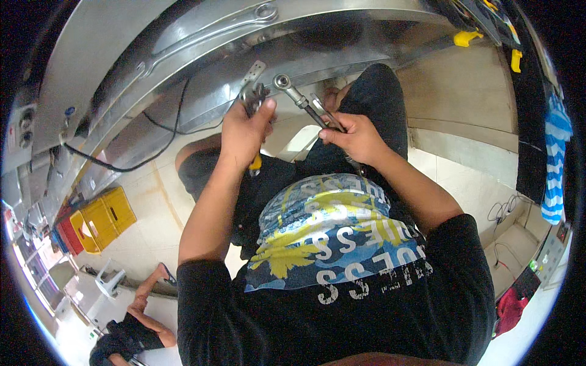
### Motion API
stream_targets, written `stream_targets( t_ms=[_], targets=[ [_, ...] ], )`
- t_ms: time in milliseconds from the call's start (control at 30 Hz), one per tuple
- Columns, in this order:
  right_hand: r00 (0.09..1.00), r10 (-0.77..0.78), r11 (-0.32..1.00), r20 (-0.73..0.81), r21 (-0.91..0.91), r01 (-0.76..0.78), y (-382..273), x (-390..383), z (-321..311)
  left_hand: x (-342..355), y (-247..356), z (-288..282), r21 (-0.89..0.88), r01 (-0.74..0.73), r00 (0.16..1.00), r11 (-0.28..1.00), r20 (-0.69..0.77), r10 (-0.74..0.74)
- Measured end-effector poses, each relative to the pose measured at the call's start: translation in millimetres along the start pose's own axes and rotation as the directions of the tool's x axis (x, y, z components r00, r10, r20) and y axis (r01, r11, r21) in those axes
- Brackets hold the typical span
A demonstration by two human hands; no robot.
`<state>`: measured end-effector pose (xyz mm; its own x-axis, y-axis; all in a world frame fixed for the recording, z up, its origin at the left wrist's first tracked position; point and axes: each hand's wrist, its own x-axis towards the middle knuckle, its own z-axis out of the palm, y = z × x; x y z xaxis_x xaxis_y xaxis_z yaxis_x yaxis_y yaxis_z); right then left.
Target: The person is sitting on the floor under a stainless steel counter, using a socket wrench and a regular wrench to tighten bolts on the underside of the appliance. They adjust the tools and their position to access different bolts.
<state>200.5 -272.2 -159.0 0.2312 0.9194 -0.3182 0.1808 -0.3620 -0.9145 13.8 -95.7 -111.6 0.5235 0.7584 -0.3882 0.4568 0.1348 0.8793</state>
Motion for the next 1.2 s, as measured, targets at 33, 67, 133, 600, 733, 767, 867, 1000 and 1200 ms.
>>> stream_targets(
  t_ms=[33,67,133,600,733,767,867,1000,1200],
  targets=[
    [1.000,-0.011,1.000,0.012,-0.018,0.012,-4,-1,1,11,-12,2,-0.197,-0.016,1.000,0.980,0.010,0.018],
    [0.999,-0.037,0.999,0.014,0.006,0.037,-4,-2,4,18,-10,2,-0.201,0.016,0.999,0.980,0.031,-0.010],
    [0.996,-0.088,0.995,0.005,0.053,0.088,-2,-4,10,25,4,8,-0.207,0.073,0.995,0.976,0.083,-0.057],
    [0.978,0.004,0.987,0.209,0.156,-0.038,15,8,-1,32,1,17,-0.357,0.001,0.990,0.934,0.131,0.049],
    [0.986,0.076,0.991,0.151,0.096,-0.091,10,5,3,31,2,19,-0.295,0.027,0.997,0.955,0.075,-0.005],
    [0.997,0.009,1.000,0.073,-0.029,-0.007,5,3,3,31,4,19,-0.269,0.030,0.998,0.963,0.065,-0.013],
    [0.986,-0.157,0.927,-0.050,-0.353,0.129,-24,-5,-7,29,10,21,-0.204,0.042,0.999,0.978,0.027,-0.038],
    [0.976,-0.216,0.756,-0.006,-0.634,0.164,-43,-16,-40,25,15,20,-0.199,0.034,0.999,0.979,0.014,-0.032],
    [0.992,-0.127,0.561,0.022,-0.823,0.090,-87,-27,-56,21,24,21,-0.150,0.045,0.999,0.988,0.008,-0.045]
  ],
)
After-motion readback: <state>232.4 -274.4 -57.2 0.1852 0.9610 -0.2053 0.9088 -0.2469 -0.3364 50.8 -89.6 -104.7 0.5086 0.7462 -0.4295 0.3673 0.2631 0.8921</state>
